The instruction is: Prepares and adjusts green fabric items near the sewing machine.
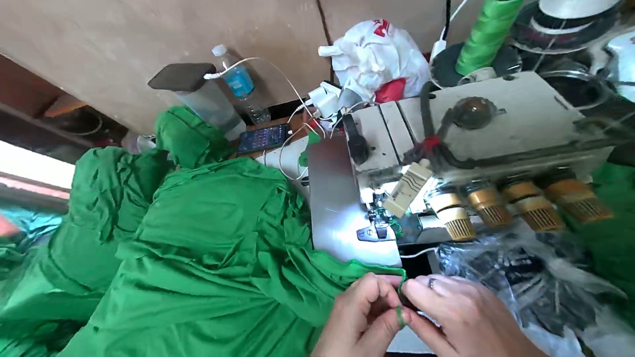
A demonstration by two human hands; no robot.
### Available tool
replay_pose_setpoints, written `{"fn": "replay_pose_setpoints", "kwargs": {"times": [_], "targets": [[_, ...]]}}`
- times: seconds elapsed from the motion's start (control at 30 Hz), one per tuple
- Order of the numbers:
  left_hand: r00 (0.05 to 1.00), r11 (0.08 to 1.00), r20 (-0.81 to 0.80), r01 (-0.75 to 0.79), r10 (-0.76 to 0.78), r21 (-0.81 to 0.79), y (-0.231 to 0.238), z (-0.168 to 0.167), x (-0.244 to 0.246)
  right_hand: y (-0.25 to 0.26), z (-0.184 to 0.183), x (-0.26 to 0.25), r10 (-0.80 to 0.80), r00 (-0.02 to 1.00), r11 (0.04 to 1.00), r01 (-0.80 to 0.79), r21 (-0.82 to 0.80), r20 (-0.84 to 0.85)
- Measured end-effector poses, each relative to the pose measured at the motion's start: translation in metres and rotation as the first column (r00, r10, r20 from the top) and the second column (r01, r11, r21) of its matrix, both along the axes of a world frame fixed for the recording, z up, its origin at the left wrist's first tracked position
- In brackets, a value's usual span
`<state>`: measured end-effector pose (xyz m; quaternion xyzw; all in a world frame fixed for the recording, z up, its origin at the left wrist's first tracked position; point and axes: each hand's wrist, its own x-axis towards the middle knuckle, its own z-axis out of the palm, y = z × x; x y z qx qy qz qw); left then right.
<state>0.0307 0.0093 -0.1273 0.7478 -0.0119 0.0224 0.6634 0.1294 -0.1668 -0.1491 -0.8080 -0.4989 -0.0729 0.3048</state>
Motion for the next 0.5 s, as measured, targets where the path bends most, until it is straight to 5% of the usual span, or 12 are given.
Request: {"fn": "replay_pose_setpoints", "kwargs": {"times": [0.13, 0.23, 0.33, 0.5], "targets": [[0.993, 0.993, 0.026, 0.115, -0.115, 0.034, 0.005, 0.005, 0.004, -0.01, 0.011, 0.001, 0.023, 0.997, 0.999, -0.026, -0.033, -0.074], [0.975, 0.953, 0.061, 0.196, -0.215, 0.232, 0.02, 0.018, 0.001, -0.028, 0.009, 0.003, -0.086, 0.98, 0.995, 0.076, -0.064, -0.18], [0.947, 0.818, 0.157, 0.15, -0.281, 0.555, 0.043, 0.016, -0.015, -0.058, -0.004, 0.014, -0.34, 0.907, 0.939, 0.314, -0.14, -0.249], [0.91, 0.506, 0.274, -0.086, -0.311, 0.858, 0.083, -0.015, -0.035, -0.079, -0.03, 0.024, -0.598, 0.798, 0.787, 0.565, -0.247, -0.08]]}}
